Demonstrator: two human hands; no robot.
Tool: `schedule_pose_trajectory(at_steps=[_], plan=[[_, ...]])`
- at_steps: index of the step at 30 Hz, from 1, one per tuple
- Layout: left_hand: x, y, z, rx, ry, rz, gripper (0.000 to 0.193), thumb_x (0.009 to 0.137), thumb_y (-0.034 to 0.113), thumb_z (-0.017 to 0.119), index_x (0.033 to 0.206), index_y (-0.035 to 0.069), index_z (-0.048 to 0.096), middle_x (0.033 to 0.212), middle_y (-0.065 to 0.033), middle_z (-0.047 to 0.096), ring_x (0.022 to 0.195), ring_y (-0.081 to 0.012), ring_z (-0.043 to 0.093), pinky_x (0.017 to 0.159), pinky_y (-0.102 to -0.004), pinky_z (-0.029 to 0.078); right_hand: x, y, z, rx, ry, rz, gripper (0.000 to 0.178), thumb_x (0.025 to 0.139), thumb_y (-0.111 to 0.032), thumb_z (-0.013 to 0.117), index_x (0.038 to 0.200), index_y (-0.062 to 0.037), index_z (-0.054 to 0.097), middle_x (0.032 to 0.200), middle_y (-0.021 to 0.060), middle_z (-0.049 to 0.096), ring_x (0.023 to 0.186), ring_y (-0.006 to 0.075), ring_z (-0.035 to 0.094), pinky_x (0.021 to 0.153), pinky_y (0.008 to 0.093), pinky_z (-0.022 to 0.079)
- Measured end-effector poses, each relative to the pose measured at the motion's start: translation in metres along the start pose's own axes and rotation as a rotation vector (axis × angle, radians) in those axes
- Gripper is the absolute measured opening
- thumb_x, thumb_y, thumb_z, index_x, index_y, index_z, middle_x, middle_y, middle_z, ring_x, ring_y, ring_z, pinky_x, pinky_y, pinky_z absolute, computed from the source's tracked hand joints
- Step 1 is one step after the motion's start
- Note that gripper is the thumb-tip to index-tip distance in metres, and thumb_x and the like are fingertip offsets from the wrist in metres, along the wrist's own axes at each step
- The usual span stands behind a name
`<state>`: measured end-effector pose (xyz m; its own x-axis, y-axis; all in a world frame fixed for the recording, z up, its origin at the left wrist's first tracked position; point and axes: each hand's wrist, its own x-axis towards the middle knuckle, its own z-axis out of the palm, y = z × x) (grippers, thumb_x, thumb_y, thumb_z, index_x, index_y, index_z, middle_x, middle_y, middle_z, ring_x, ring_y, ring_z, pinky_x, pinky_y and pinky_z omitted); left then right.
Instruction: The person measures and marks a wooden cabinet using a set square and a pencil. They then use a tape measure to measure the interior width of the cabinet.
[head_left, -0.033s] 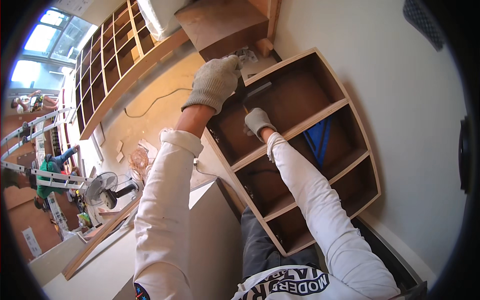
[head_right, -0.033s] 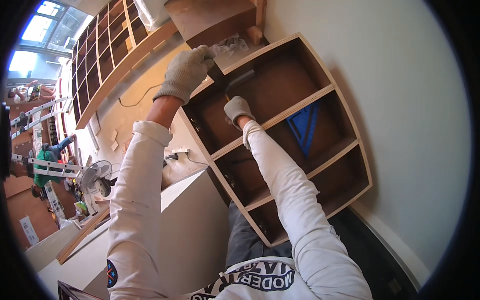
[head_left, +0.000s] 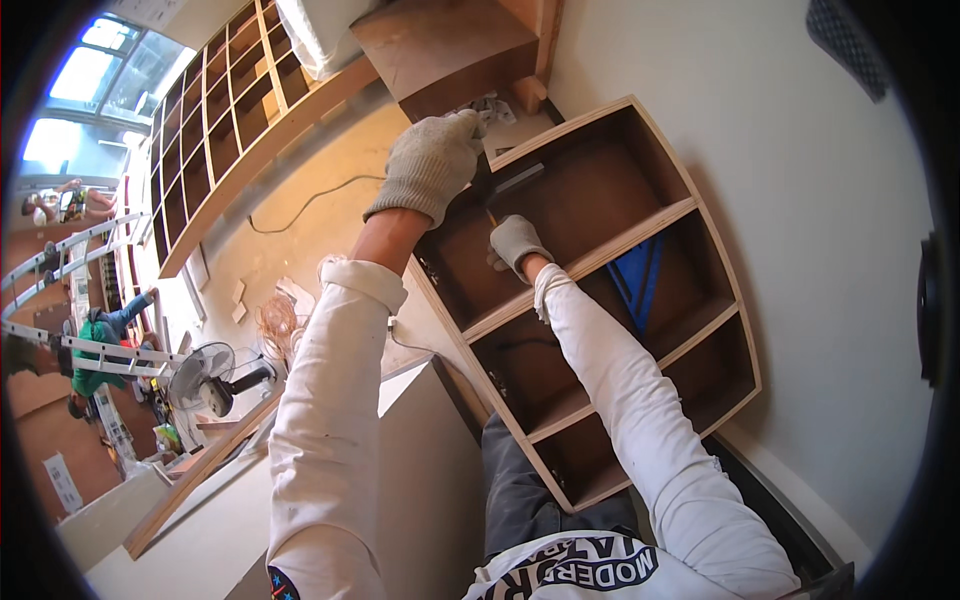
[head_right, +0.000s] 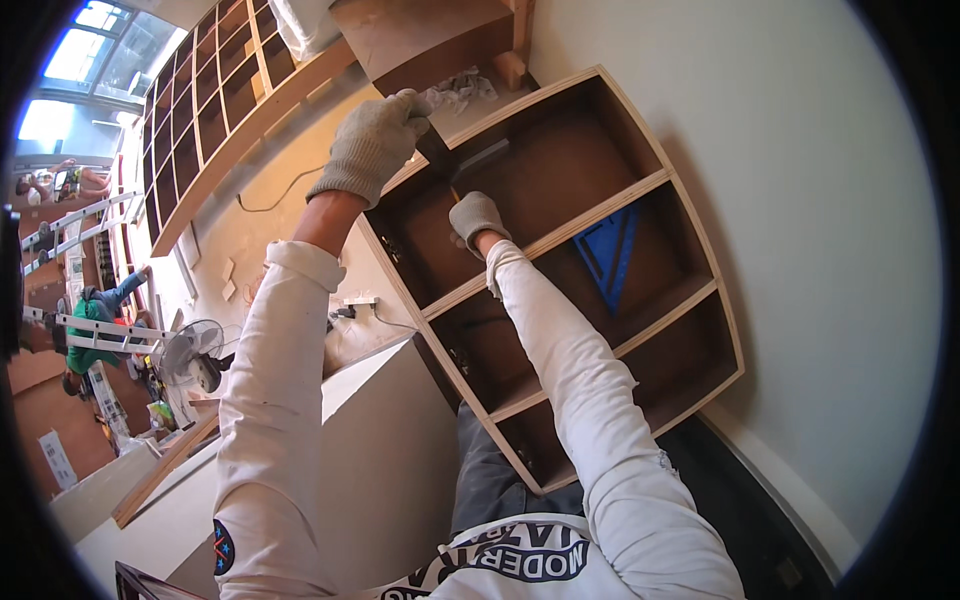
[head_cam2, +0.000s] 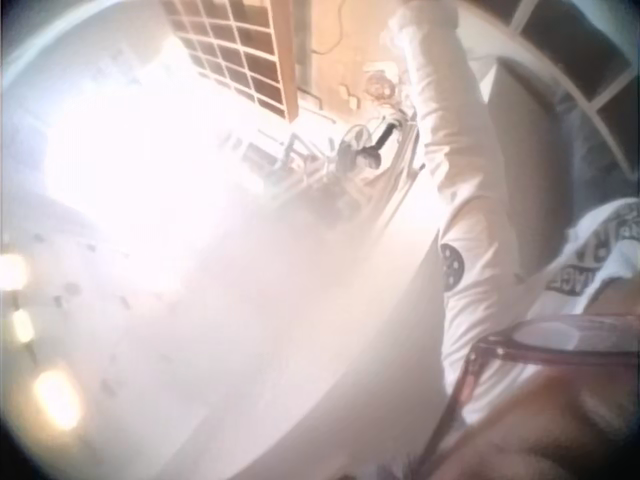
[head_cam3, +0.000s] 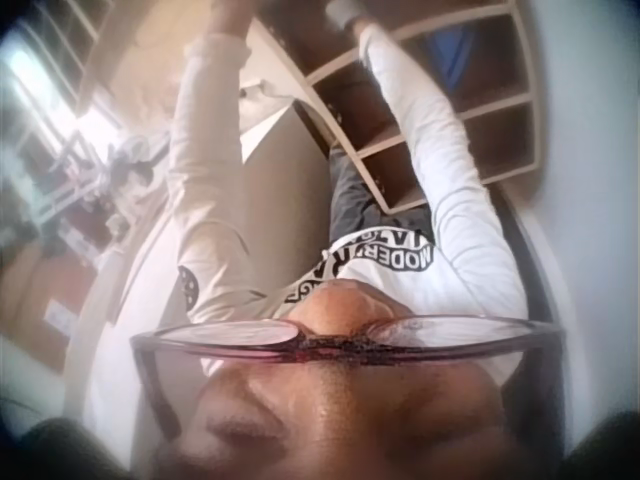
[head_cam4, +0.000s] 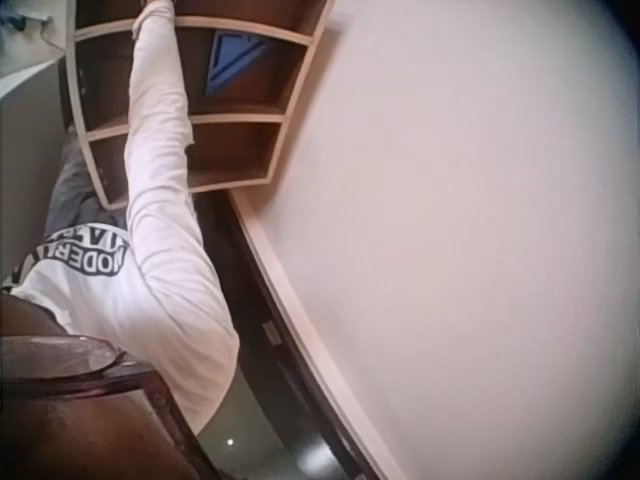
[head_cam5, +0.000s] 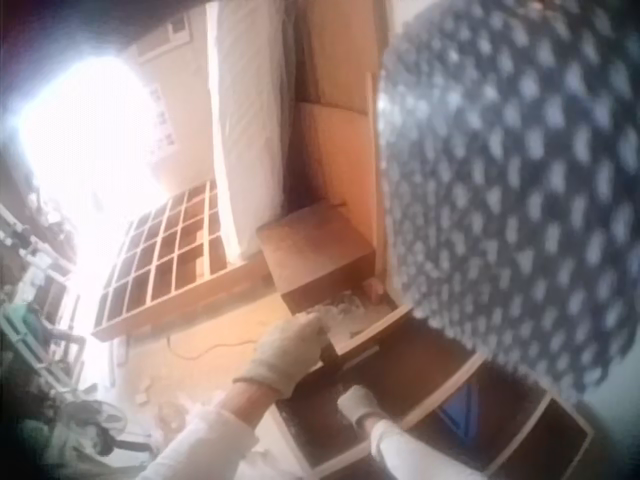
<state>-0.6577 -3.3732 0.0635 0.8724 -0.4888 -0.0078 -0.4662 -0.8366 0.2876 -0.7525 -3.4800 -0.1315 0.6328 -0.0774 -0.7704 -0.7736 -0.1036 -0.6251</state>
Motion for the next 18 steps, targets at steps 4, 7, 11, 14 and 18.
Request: schedule_pose_trajectory(at_steps=[4, 7, 11, 14, 18], plan=[[0.001, 0.001, 0.001, -0.004, -0.025, -0.001, 0.024, 0.093, 0.03, 0.067, 0.113, 0.015, 0.07, 0.089, -0.0119, 0.075, 0.091, -0.0335, 0.072, 0.082, -0.0463, 0.055, 0.024, 0.019, 0.005, 0.057, -0.003, 0.024, 0.023, 0.099, -0.013, 0.057, 0.118, -0.0005, 0.062, 0.093, 0.0167, 0.073, 0.069, 0.0283, 0.073, 0.054, 0.0371, 0.06], [-0.001, -0.009, 0.001, -0.014, -0.033, -0.031, 0.024, 0.093, 0.029, 0.067, 0.113, 0.015, 0.07, 0.089, -0.012, 0.075, 0.09, -0.0335, 0.072, 0.082, -0.0463, 0.055, 0.027, 0.026, 0.018, 0.008, 0.089, -0.016, 0.023, 0.093, -0.015, 0.06, 0.106, -0.0008, 0.072, 0.09, 0.0232, 0.075, 0.077, 0.034, 0.076, 0.065, 0.0432, 0.061], [0.004, -0.002, 0.004, -0.041, -0.002, 0.019, 0.026, 0.094, 0.028, 0.067, 0.114, 0.012, 0.07, 0.091, -0.0138, 0.075, 0.088, -0.0331, 0.073, 0.083, -0.0456, 0.055, 0.066, 0.056, 0.015, -0.28, 0.207, -0.242, 0.024, 0.095, -0.021, 0.062, 0.111, -0.0045, 0.071, 0.094, 0.0198, 0.074, 0.086, 0.0342, 0.072, 0.075, 0.0448, 0.057], [0.005, -0.002, 0.001, -0.089, -0.038, -0.011, 0.028, 0.093, 0.027, 0.068, 0.116, 0.01, 0.07, 0.094, -0.0155, 0.076, 0.09, -0.0327, 0.074, 0.084, -0.0446, 0.056, 0.079, 0.061, 0.019, -0.247, 0.19, -0.268, 0.022, 0.1, -0.016, 0.06, 0.116, -0.0033, 0.067, 0.079, 0.0111, 0.074, 0.063, 0.0199, 0.069, 0.06, 0.0362, 0.054], [0.004, -0.008, 0.002, -0.065, -0.059, -0.046, 0.028, 0.093, 0.027, 0.069, 0.116, 0.009, 0.07, 0.097, -0.0155, 0.076, 0.093, -0.0325, 0.074, 0.085, -0.0439, 0.056, 0.062, 0.047, 0.021, -0.126, 0.084, -0.192, 0.021, 0.101, -0.018, 0.058, 0.115, -0.0041, 0.065, 0.08, 0.0095, 0.073, 0.061, 0.0183, 0.067, 0.054, 0.0335, 0.051]])
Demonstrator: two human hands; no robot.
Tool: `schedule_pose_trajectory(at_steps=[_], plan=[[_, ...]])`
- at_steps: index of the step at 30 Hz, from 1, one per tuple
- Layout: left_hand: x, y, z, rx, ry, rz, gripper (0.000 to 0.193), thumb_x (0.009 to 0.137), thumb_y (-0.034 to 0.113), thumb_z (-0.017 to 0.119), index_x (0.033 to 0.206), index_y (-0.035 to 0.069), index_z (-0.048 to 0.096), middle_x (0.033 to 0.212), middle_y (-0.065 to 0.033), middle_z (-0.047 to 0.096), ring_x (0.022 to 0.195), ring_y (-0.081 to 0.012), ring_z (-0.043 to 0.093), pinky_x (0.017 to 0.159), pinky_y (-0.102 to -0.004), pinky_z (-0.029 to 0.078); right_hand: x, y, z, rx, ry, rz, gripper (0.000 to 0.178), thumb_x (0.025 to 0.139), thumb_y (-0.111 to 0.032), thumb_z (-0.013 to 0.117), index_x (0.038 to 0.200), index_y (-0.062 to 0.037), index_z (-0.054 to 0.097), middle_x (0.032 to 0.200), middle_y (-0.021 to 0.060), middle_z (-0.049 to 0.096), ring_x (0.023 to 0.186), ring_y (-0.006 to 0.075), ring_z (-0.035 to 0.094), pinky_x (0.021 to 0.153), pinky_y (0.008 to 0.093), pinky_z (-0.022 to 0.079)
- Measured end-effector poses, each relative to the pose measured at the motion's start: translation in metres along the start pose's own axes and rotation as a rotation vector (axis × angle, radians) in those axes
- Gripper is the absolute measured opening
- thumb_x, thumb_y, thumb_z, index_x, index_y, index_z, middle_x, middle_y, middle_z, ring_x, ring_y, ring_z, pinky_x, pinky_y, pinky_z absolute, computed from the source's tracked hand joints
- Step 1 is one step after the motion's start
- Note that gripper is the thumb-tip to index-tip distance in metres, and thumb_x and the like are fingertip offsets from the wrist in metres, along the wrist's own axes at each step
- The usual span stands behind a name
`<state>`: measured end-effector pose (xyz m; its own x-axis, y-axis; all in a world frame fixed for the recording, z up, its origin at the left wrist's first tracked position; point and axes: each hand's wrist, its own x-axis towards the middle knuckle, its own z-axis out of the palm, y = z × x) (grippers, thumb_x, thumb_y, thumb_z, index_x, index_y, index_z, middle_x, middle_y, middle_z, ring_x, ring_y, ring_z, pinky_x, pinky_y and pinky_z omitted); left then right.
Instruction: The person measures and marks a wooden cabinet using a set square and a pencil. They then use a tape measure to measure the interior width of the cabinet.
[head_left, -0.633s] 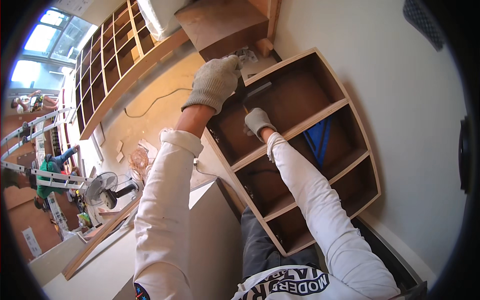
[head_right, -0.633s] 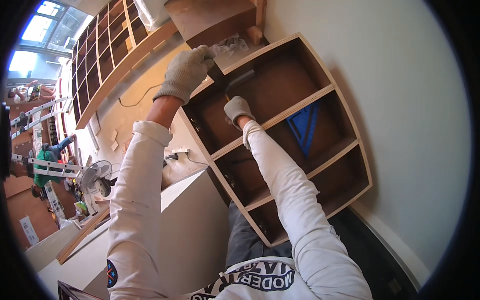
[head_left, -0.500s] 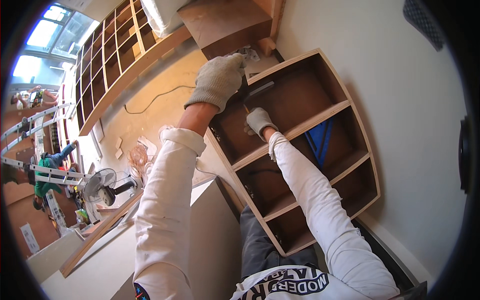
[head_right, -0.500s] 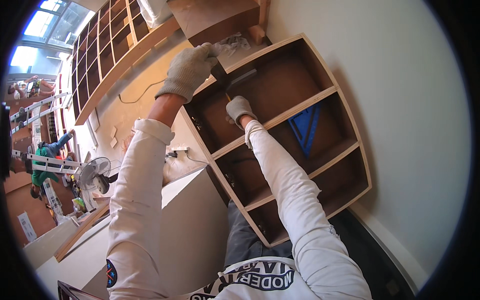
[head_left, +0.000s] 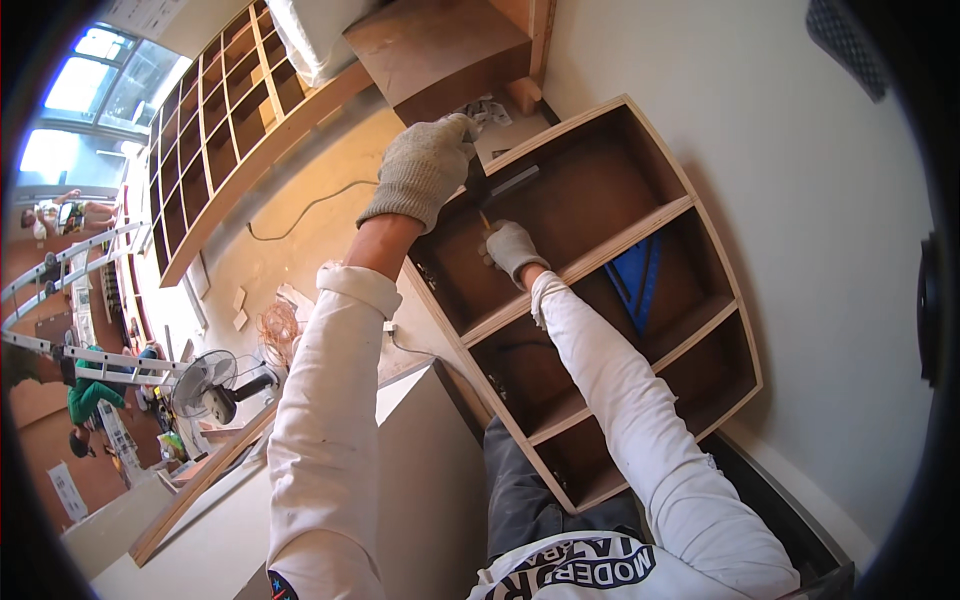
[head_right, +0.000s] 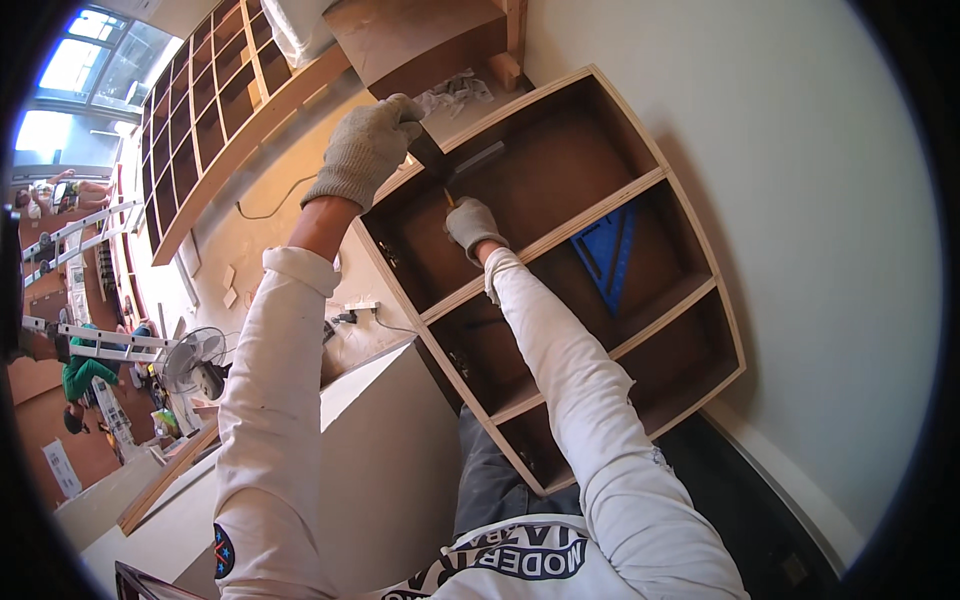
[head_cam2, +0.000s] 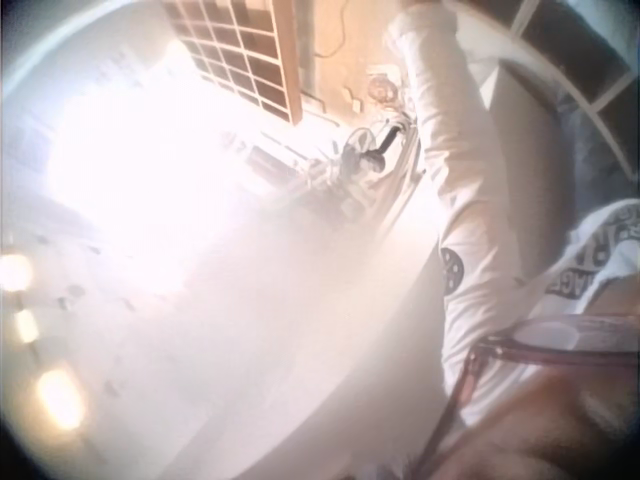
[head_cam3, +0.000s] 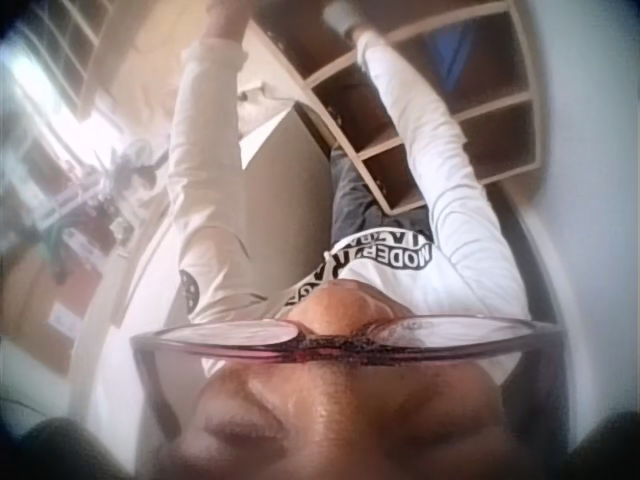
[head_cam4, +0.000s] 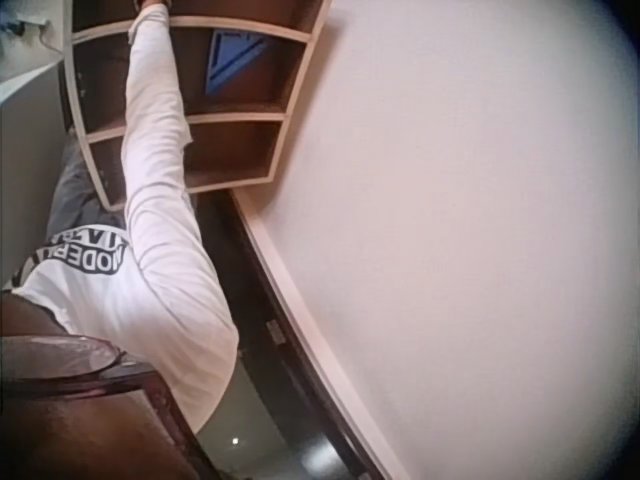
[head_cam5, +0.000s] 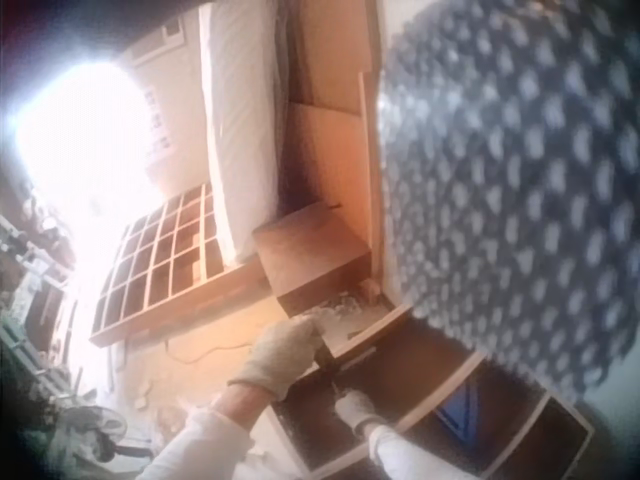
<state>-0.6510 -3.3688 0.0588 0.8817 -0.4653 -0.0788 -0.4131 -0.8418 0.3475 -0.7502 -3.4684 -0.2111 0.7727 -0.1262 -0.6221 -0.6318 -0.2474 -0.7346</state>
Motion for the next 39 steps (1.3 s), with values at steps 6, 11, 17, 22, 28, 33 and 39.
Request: schedule_pose_trajectory(at_steps=[6, 11, 17, 22, 28, 33, 39], plan=[[0.0, 0.003, 0.001, 0.043, 0.025, 0.038, 0.028, 0.093, 0.028, 0.069, 0.115, 0.011, 0.07, 0.096, -0.0145, 0.076, 0.094, -0.0339, 0.073, 0.085, -0.045, 0.056, -0.021, -0.026, -0.015, 0.148, -0.064, 0.121, 0.019, 0.103, -0.018, 0.056, 0.114, -0.0051, 0.063, 0.08, 0.0082, 0.072, 0.058, 0.0168, 0.064, 0.048, 0.0309, 0.047], [-0.002, 0.006, -0.002, 0.046, 0.028, 0.028, 0.027, 0.093, 0.03, 0.068, 0.113, 0.012, 0.071, 0.093, -0.013, 0.076, 0.094, -0.0346, 0.072, 0.084, -0.0463, 0.055, -0.019, -0.032, -0.015, 0.186, -0.11, 0.175, 0.017, 0.104, -0.016, 0.054, 0.113, -0.0052, 0.062, 0.08, 0.0084, 0.071, 0.056, 0.0171, 0.064, 0.046, 0.0308, 0.046], [-0.002, 0.004, 0.001, 0.062, 0.035, 0.019, 0.027, 0.094, 0.031, 0.068, 0.114, 0.014, 0.07, 0.091, -0.0131, 0.075, 0.093, -0.0346, 0.072, 0.084, -0.0469, 0.055, -0.016, -0.031, -0.012, 0.275, -0.068, 0.163, 0.018, 0.097, -0.014, 0.055, 0.102, -0.0025, 0.068, 0.079, 0.0124, 0.074, 0.059, 0.0223, 0.069, 0.051, 0.0377, 0.052], [0.0, 0.003, 0.002, 0.057, 0.027, 0.027, 0.028, 0.094, 0.032, 0.067, 0.115, 0.014, 0.07, 0.091, -0.0131, 0.075, 0.093, -0.0347, 0.072, 0.084, -0.0469, 0.055, -0.009, -0.036, -0.014, 0.222, -0.118, 0.206, 0.017, 0.104, -0.018, 0.051, 0.11, -0.0049, 0.06, 0.076, 0.0077, 0.069, 0.053, 0.0172, 0.062, 0.043, 0.0311, 0.044], [0.0, 0.008, 0.002, 0.081, 0.053, 0.048, 0.027, 0.093, 0.031, 0.068, 0.114, 0.015, 0.07, 0.089, -0.0126, 0.075, 0.093, -0.035, 0.071, 0.085, -0.0471, 0.055, -0.005, -0.033, -0.01, 0.231, -0.006, 0.154, 0.02, 0.098, -0.017, 0.057, 0.095, -0.0013, 0.069, 0.074, 0.0107, 0.073, 0.058, 0.021, 0.07, 0.05, 0.0354, 0.051], [0.0, 0.001, 0.005, 0.05, 0.057, 0.049, 0.027, 0.093, 0.032, 0.067, 0.114, 0.015, 0.07, 0.091, -0.0136, 0.074, 0.094, -0.0366, 0.071, 0.085, -0.0479, 0.055, -0.026, -0.049, -0.013, 0.256, 0.021, 0.088, 0.019, 0.098, -0.016, 0.058, 0.095, -0.0013, 0.069, 0.073, 0.0095, 0.073, 0.059, 0.0192, 0.07, 0.05, 0.0337, 0.052], [0.0, 0.004, 0.002, 0.043, 0.045, 0.028, 0.026, 0.092, 0.03, 0.067, 0.114, 0.016, 0.07, 0.094, -0.0153, 0.075, 0.095, -0.0368, 0.071, 0.085, -0.048, 0.055, -0.068, -0.086, -0.03, 0.4, -0.007, 0.053, 0.018, 0.102, -0.017, 0.056, 0.104, -0.0012, 0.066, 0.075, 0.0055, 0.071, 0.055, 0.0153, 0.066, 0.05, 0.0292, 0.052]])
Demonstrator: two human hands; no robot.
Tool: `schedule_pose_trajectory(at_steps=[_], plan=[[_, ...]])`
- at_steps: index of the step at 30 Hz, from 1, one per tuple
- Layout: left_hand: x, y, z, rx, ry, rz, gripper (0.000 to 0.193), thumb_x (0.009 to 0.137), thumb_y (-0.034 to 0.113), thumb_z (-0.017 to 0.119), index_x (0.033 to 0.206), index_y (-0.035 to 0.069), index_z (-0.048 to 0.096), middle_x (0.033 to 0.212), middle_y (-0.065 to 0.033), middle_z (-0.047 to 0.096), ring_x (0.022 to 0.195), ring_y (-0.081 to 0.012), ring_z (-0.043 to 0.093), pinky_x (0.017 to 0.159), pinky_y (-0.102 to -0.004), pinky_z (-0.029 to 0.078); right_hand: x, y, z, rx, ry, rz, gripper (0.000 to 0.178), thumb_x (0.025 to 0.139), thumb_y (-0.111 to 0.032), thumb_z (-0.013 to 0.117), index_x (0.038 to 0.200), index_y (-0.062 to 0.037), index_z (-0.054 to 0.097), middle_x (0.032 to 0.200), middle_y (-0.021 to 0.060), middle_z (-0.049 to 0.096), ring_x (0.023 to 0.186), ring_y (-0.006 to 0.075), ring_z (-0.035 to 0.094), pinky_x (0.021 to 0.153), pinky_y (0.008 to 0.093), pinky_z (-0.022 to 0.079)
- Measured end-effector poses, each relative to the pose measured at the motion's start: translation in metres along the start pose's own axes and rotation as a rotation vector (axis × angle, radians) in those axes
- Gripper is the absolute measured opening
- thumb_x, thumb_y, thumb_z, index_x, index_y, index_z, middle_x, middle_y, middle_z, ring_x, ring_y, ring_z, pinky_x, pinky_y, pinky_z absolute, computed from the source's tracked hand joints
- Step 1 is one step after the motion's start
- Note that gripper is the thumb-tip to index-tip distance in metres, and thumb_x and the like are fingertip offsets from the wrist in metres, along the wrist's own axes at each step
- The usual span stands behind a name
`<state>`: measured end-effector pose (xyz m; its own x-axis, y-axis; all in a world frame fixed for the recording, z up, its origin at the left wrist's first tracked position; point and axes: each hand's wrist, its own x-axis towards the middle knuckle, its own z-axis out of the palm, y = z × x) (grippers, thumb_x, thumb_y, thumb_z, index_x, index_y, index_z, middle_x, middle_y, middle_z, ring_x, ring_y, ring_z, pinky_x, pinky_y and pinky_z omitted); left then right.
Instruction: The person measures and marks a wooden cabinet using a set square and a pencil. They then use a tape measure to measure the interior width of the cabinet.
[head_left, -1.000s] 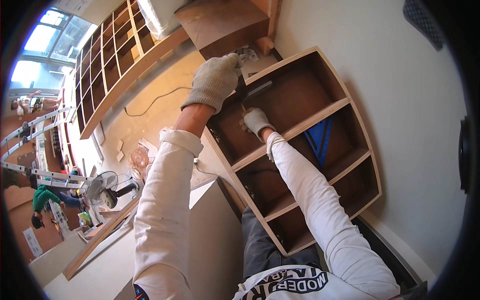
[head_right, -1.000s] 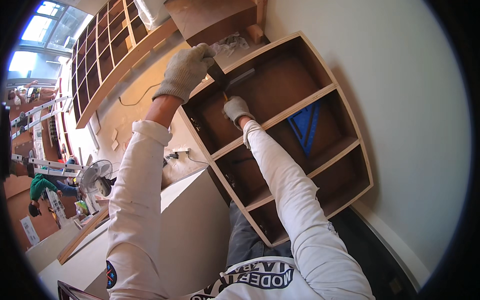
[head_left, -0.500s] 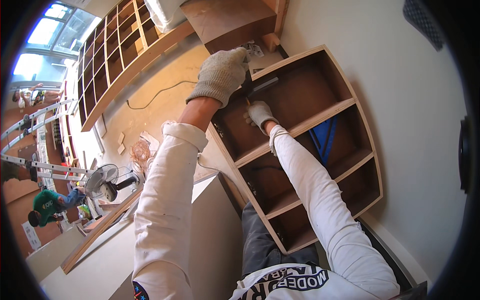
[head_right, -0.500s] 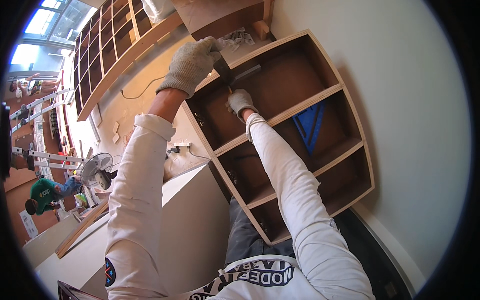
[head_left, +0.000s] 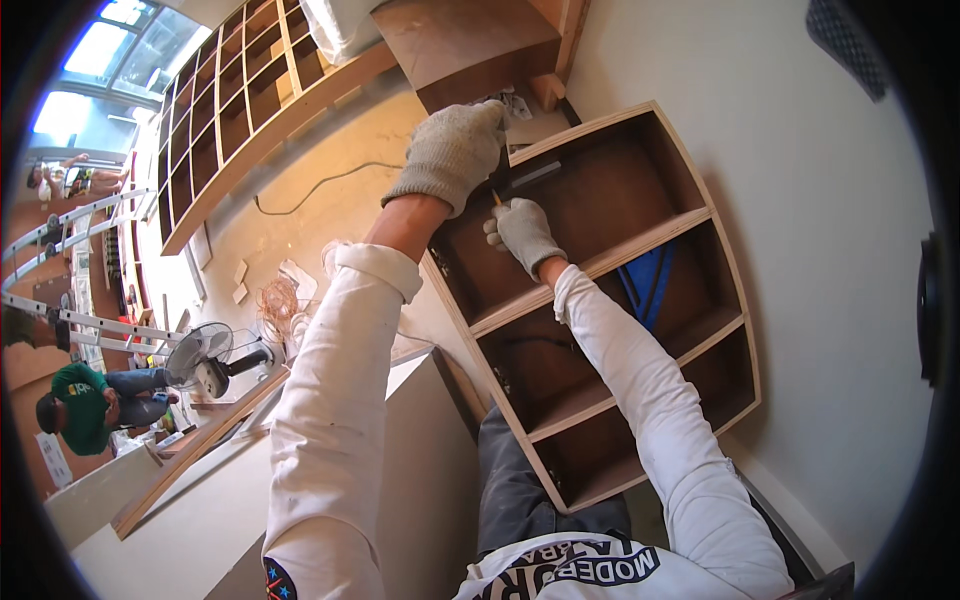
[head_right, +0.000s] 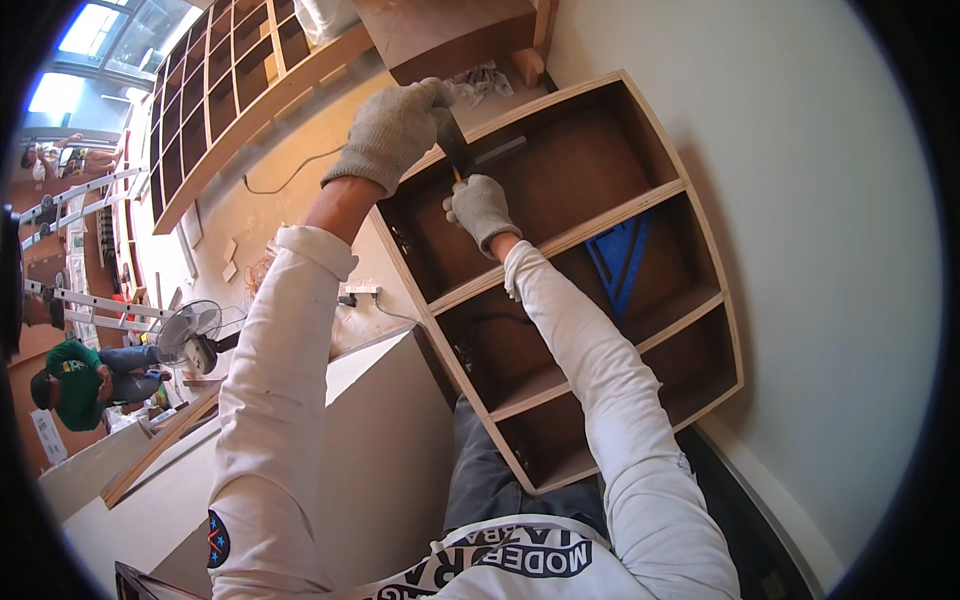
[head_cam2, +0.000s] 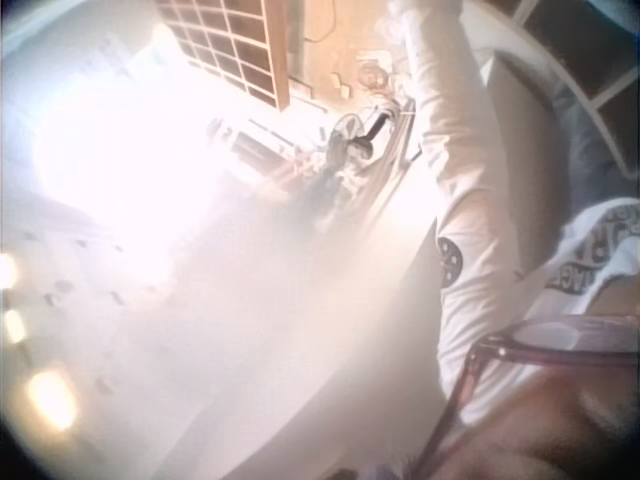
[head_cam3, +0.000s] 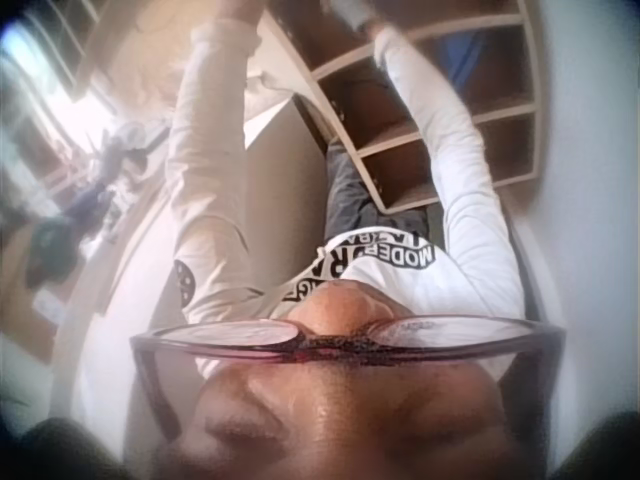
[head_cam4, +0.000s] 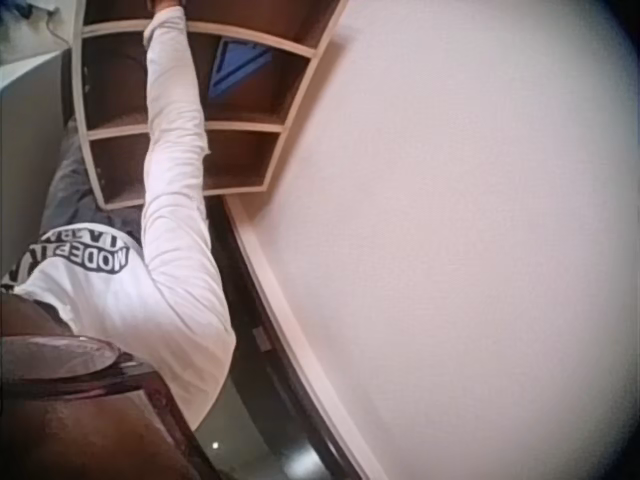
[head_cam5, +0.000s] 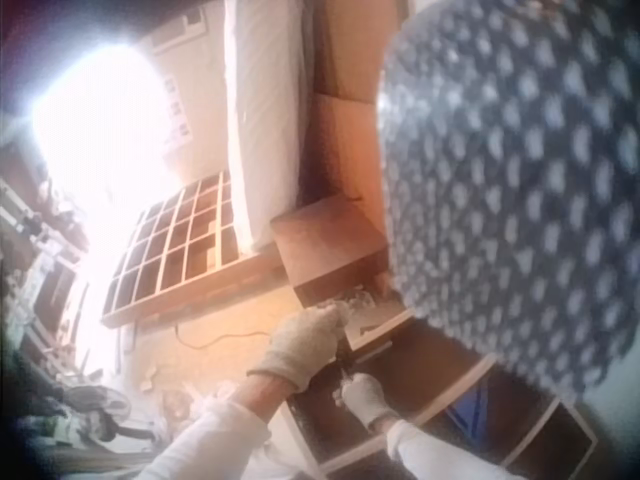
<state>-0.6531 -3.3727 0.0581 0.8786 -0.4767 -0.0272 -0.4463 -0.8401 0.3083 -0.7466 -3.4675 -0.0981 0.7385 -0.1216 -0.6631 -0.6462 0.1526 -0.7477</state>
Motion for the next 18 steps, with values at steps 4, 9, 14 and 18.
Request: schedule_pose_trajectory(at_steps=[4, 9, 14, 18], plan=[[0.0, 0.001, -0.002, 0.009, -0.024, -0.012, 0.027, 0.092, 0.03, 0.068, 0.114, 0.015, 0.07, 0.095, -0.0158, 0.075, 0.096, -0.0372, 0.071, 0.085, -0.0479, 0.055, -0.034, -0.016, 0.0, -0.022, -0.008, -0.232, 0.019, 0.105, -0.019, 0.056, 0.105, -0.0024, 0.064, 0.077, 0.0051, 0.069, 0.058, 0.0114, 0.065, 0.053, 0.0287, 0.054], [0.001, -0.002, -0.002, -0.017, -0.028, -0.006, 0.027, 0.092, 0.029, 0.068, 0.115, 0.015, 0.07, 0.097, -0.0157, 0.075, 0.096, -0.0376, 0.071, 0.086, -0.048, 0.055, -0.052, -0.019, -0.013, -0.119, -0.044, -0.047, 0.02, 0.1, -0.018, 0.06, 0.1, 0.0004, 0.068, 0.07, 0.0079, 0.07, 0.053, 0.0163, 0.066, 0.049, 0.03, 0.054], [0.001, 0.002, -0.001, 0.004, -0.018, -0.002, 0.026, 0.093, 0.027, 0.067, 0.115, 0.015, 0.069, 0.096, -0.0155, 0.074, 0.096, -0.0375, 0.07, 0.086, -0.0482, 0.055, -0.003, 0.01, -0.017, -0.318, -0.044, 0.054, 0.025, 0.091, -0.014, 0.057, 0.078, 0.0011, 0.073, 0.07, 0.0142, 0.073, 0.058, 0.0227, 0.072, 0.051, 0.0355, 0.056], [0.0, -0.003, 0.001, -0.007, 0.017, 0.035, 0.025, 0.093, 0.029, 0.066, 0.113, 0.014, 0.069, 0.094, -0.0151, 0.074, 0.095, -0.0376, 0.07, 0.084, -0.049, 0.055, 0.022, 0.015, -0.002, -0.389, -0.011, 0.069, 0.027, 0.092, -0.015, 0.058, 0.077, 0.0008, 0.073, 0.068, 0.0142, 0.073, 0.059, 0.0245, 0.072, 0.053, 0.0366, 0.057]])
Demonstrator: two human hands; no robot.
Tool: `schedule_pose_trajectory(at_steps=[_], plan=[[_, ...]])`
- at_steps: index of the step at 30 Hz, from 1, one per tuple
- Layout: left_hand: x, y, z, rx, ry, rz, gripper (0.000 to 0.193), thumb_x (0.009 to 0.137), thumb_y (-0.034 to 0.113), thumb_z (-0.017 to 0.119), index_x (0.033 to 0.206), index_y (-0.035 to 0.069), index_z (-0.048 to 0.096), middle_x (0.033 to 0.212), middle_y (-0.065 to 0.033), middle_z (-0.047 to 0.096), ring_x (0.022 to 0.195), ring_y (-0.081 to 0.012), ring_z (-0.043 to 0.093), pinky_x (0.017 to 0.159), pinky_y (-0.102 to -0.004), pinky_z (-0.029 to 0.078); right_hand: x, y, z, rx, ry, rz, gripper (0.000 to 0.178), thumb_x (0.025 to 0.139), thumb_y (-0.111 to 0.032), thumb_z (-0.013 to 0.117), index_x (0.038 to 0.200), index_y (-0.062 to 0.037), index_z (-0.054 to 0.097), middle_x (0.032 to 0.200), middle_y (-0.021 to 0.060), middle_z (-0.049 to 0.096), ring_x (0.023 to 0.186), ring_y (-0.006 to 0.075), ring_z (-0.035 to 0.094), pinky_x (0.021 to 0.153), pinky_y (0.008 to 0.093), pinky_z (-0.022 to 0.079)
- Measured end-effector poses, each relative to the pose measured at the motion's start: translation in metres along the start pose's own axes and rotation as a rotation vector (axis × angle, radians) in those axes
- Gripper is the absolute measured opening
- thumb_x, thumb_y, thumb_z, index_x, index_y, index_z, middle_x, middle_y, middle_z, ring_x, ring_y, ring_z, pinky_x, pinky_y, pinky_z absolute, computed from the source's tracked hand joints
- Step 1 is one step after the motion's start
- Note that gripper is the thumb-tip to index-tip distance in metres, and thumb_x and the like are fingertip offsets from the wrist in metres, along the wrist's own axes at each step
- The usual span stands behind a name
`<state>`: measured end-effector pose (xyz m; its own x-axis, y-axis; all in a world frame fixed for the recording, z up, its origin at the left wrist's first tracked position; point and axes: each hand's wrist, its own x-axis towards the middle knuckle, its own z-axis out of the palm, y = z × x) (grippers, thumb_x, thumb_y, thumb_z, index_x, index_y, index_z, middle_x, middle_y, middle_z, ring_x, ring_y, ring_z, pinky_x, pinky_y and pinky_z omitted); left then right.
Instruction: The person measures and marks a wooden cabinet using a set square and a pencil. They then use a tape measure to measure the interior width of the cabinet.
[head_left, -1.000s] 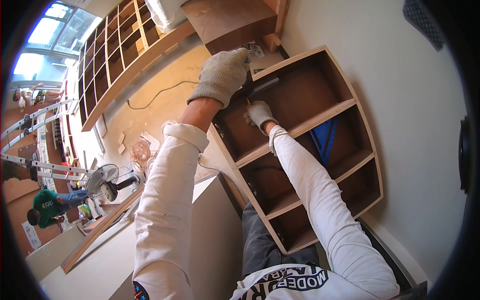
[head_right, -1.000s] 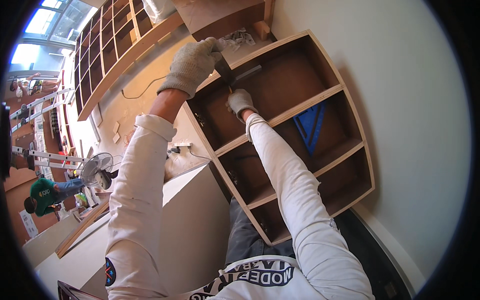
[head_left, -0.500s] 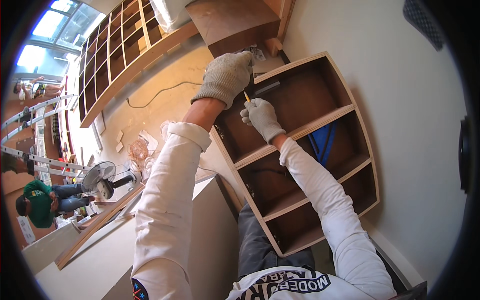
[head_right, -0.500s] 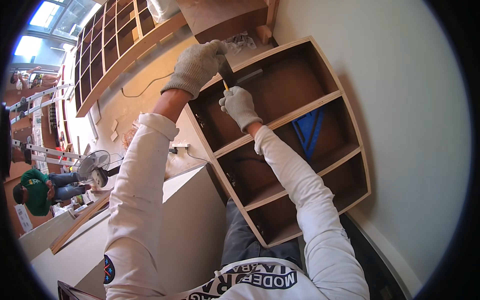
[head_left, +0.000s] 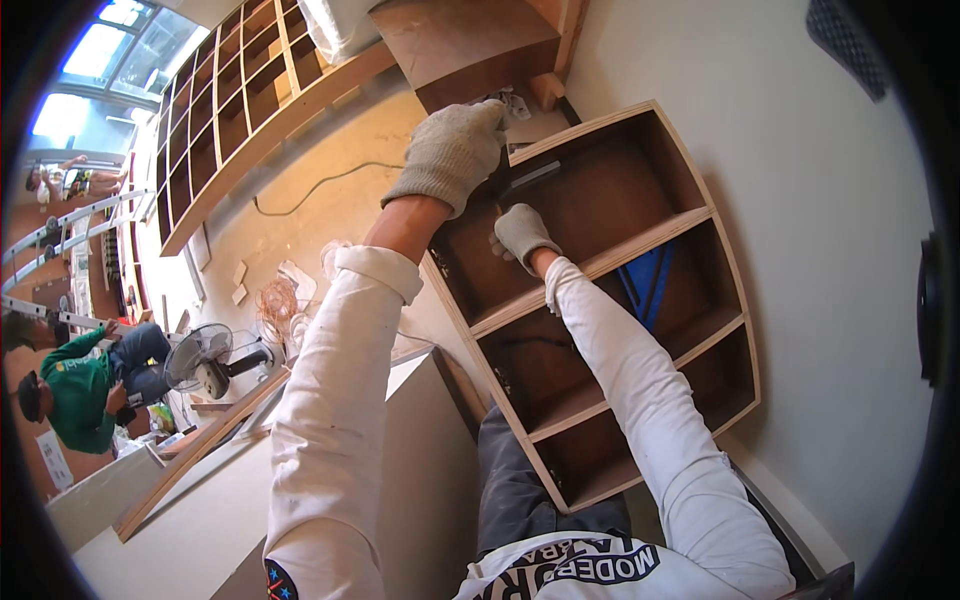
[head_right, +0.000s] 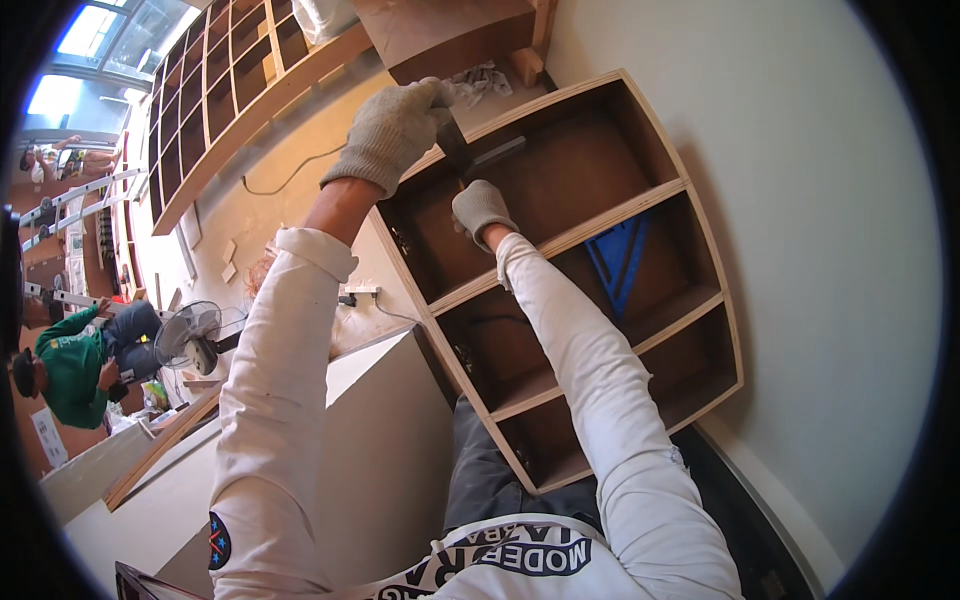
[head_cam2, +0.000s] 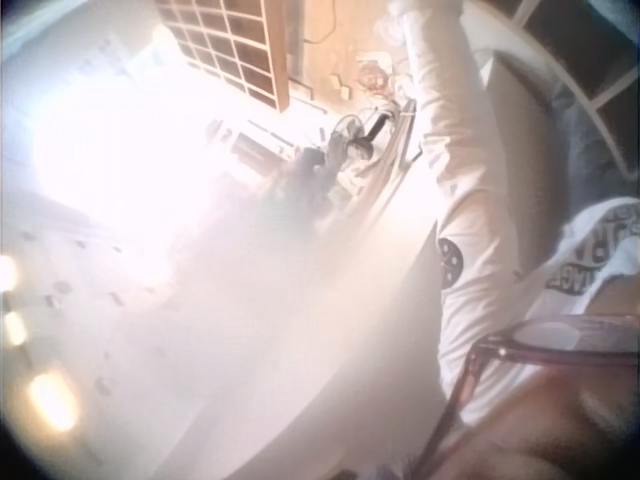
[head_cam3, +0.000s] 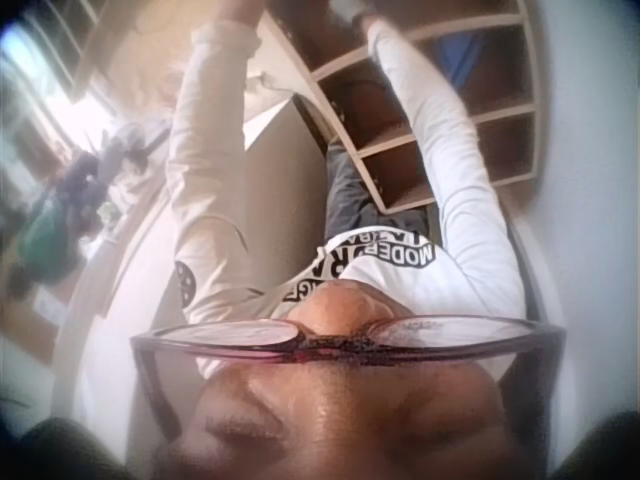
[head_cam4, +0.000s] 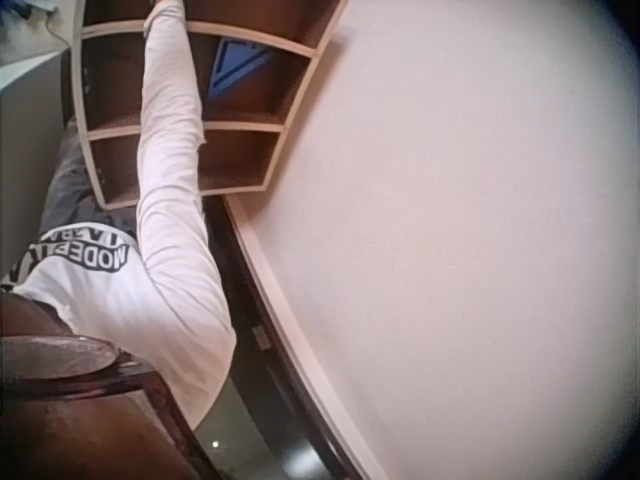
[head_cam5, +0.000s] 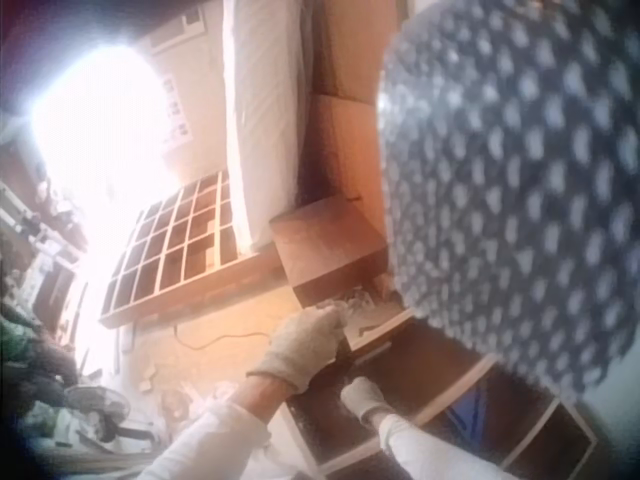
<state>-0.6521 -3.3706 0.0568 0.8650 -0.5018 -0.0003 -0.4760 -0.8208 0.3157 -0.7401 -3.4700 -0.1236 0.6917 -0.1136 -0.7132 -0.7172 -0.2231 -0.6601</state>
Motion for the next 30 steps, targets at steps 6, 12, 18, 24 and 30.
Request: schedule_pose_trajectory(at_steps=[6, 12, 18, 24, 30], plan=[[-0.003, -0.001, -0.002, 0.003, 0.014, 0.01, 0.024, 0.092, 0.029, 0.063, 0.11, 0.013, 0.069, 0.094, -0.0152, 0.074, 0.094, -0.0389, 0.07, 0.082, -0.051, 0.054, 0.027, 0.003, 0.013, 0.142, 0.076, 0.073, 0.023, 0.091, -0.015, 0.062, 0.078, 0.0006, 0.073, 0.068, 0.0135, 0.073, 0.059, 0.0248, 0.072, 0.053, 0.0374, 0.056], [0.001, 0.007, -0.006, 0.036, -0.014, -0.006, 0.025, 0.091, 0.028, 0.063, 0.11, 0.013, 0.069, 0.096, -0.0172, 0.074, 0.094, -0.0402, 0.07, 0.083, -0.0512, 0.054, 0.027, 0.01, 0.014, 0.122, 0.132, 0.031, 0.023, 0.094, -0.015, 0.062, 0.08, -0.0007, 0.073, 0.07, 0.012, 0.073, 0.061, 0.0223, 0.073, 0.051, 0.0347, 0.056], [-0.003, 0.005, -0.006, -0.003, -0.002, -0.02, 0.025, 0.091, 0.029, 0.065, 0.11, 0.014, 0.07, 0.097, -0.0176, 0.075, 0.095, -0.0399, 0.071, 0.084, -0.0508, 0.055, -0.042, -0.023, 0.003, 0.461, 0.067, -0.166, 0.02, 0.102, -0.018, 0.059, 0.101, 0.0004, 0.066, 0.076, 0.0081, 0.072, 0.055, 0.0149, 0.066, 0.049, 0.0297, 0.052], [-0.004, 0.011, -0.008, 0.004, 0.012, -0.017, 0.023, 0.091, 0.024, 0.06, 0.108, 0.013, 0.072, 0.095, -0.0192, 0.074, 0.092, -0.0396, 0.072, 0.081, -0.0519, 0.057, -0.161, 0.026, -0.038, 0.558, -0.076, -0.295, 0.021, 0.105, -0.02, 0.06, 0.102, 0.0003, 0.063, 0.074, 0.0074, 0.067, 0.052, 0.0084, 0.057, 0.046, 0.0259, 0.045], [-0.024, 0.026, -0.009, 0.09, 0.032, -0.039, 0.022, 0.092, 0.022, 0.06, 0.107, 0.013, 0.072, 0.092, -0.0178, 0.075, 0.088, -0.0391, 0.073, 0.077, -0.0501, 0.058, -0.331, 0.129, -0.063, 0.434, 0.011, -0.135, 0.024, 0.103, -0.024, 0.064, 0.103, 0.0001, 0.067, 0.076, 0.0067, 0.07, 0.058, 0.0074, 0.062, 0.054, 0.0225, 0.051]])
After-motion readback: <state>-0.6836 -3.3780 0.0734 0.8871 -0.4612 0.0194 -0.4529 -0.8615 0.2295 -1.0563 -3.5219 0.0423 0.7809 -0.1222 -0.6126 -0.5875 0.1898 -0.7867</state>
